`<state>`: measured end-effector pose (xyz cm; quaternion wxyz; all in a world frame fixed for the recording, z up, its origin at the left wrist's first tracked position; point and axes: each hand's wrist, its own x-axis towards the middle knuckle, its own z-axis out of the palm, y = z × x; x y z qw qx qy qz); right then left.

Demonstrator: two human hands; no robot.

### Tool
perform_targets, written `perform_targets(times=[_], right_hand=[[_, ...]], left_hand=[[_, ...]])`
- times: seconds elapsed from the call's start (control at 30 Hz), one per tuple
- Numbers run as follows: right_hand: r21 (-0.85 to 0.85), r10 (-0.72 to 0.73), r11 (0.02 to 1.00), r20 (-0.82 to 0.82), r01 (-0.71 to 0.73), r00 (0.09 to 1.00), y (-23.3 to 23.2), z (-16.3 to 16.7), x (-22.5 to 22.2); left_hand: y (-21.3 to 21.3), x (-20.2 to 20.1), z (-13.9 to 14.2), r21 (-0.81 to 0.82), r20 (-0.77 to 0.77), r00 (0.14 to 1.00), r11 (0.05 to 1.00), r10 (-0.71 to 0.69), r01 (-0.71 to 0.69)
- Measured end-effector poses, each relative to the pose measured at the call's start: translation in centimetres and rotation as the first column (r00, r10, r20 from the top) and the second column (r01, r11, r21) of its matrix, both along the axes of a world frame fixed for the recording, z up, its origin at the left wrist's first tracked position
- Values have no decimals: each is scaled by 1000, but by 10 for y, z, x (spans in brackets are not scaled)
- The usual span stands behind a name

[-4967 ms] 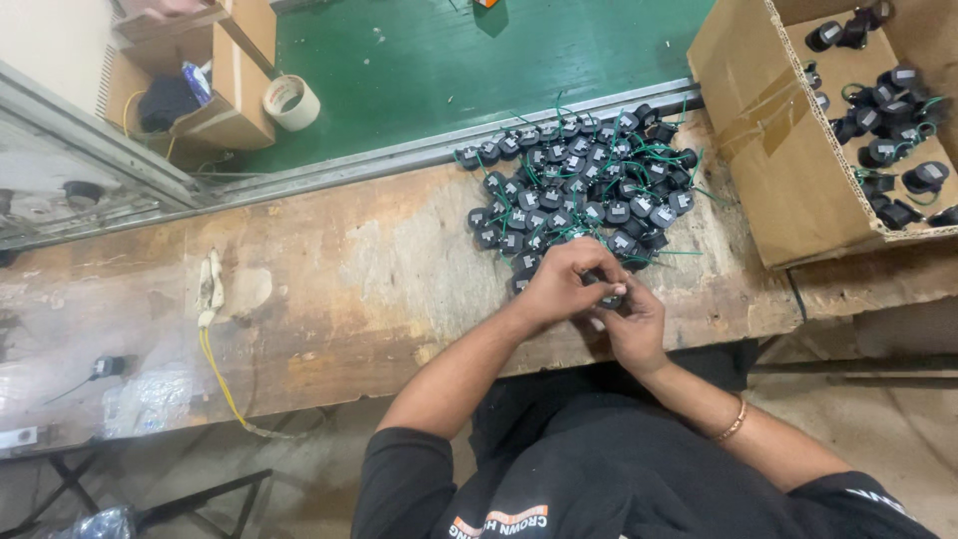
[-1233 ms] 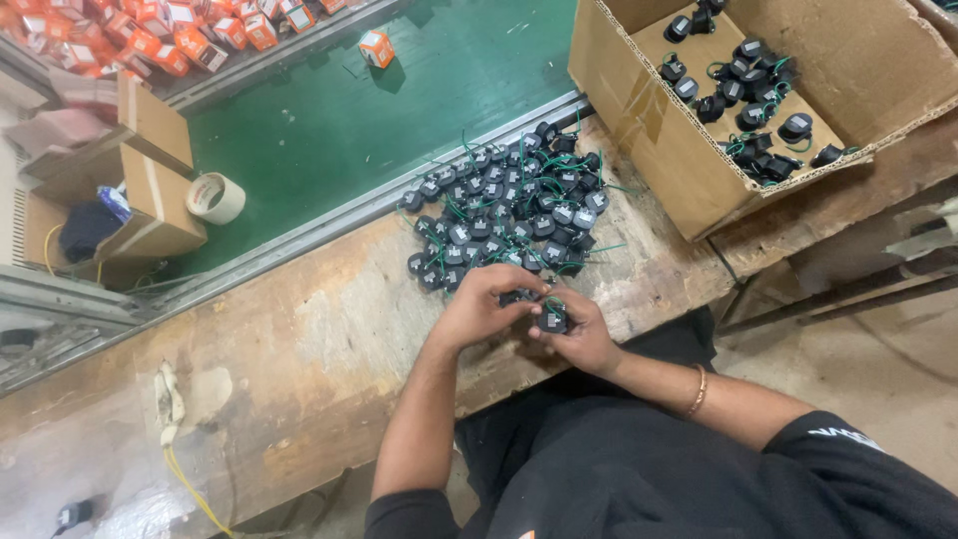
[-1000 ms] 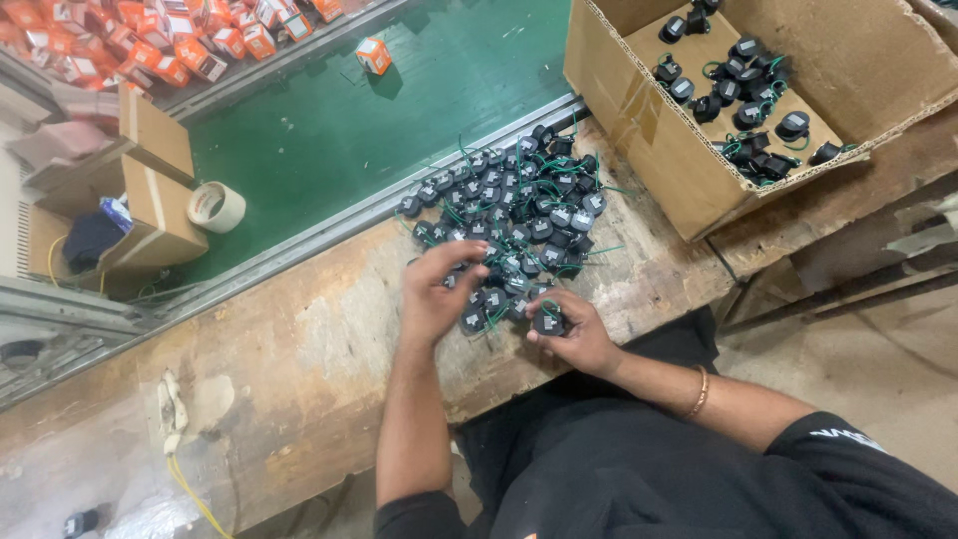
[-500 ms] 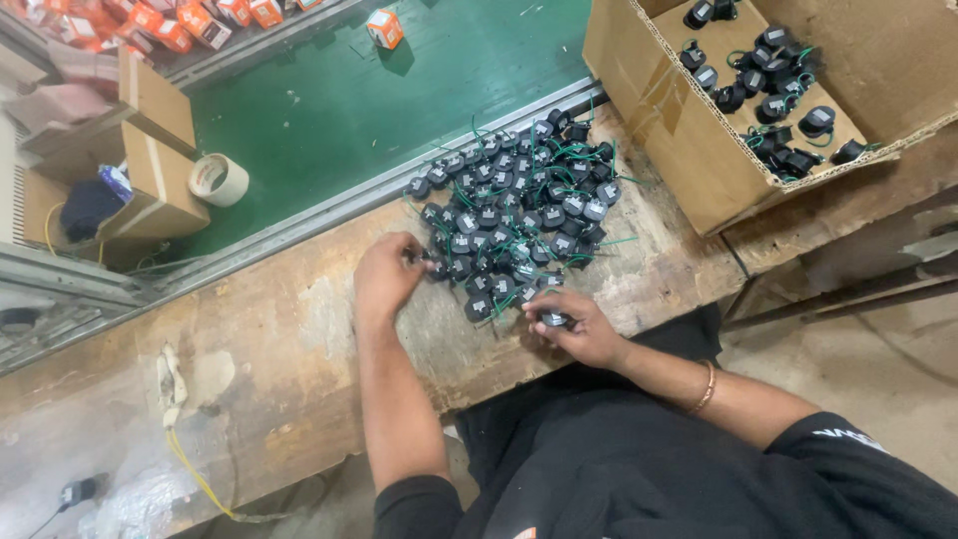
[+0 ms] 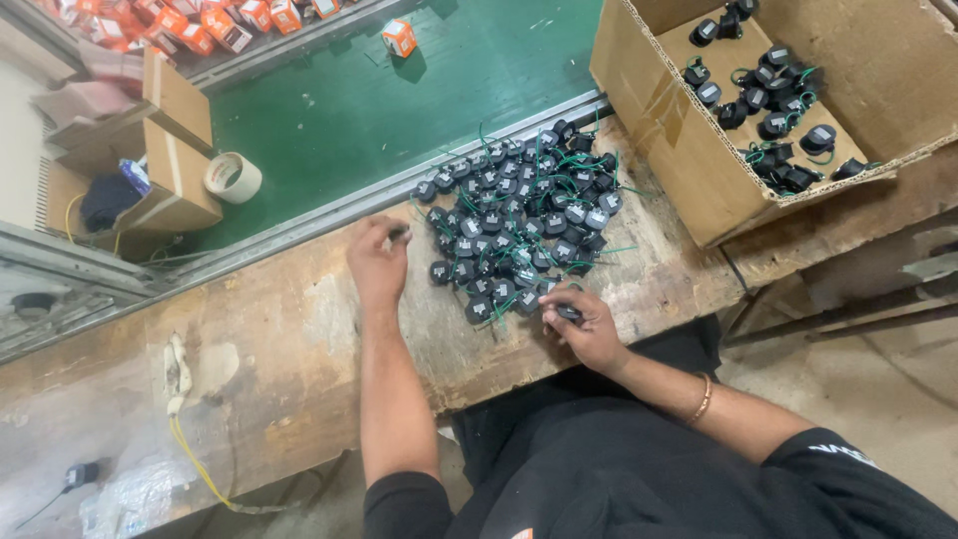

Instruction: The person picks black power adapters with green cords from a pile on the workbench one at a time, wraps each cord around its adapter body with both hands, and places the finished unit into a cardboard box beside the pile.

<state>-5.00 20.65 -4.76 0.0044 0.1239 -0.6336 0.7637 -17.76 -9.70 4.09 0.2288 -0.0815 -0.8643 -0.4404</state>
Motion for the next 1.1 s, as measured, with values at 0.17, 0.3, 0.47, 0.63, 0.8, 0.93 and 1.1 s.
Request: perform_targets(times=[0.17, 0.3, 0.47, 0.63, 0.8, 0.93, 1.1], right_hand=[[-181, 10, 983, -76, -24, 997, -7, 6, -2], [-118, 112, 987, -11, -113, 994, -6, 6, -3], [263, 51, 965, -234, 13, 971, -1, -7, -10], [249, 31, 968, -245, 32, 969, -3, -19, -9], [39, -118, 992, -48, 120, 992, -6, -22, -6], [-69, -174, 981, 121, 184, 977, -9, -20, -4], [266, -136, 938, -303, 220, 943, -8, -12, -6]], left_hand=[[24, 13, -2, 665, -154, 858, 591, -490, 457], [74, 32, 2, 157, -55, 549, 536, -834, 830], [109, 58, 8, 152, -71, 618, 604, -783, 782], [120, 70, 12, 117, -168, 689, 680, -705, 724], [114, 69, 16, 97, -170, 624, 617, -762, 781], [111, 59, 15, 130, -91, 605, 593, -791, 794], [129, 71, 6, 584, 227, 648, 635, -727, 507]])
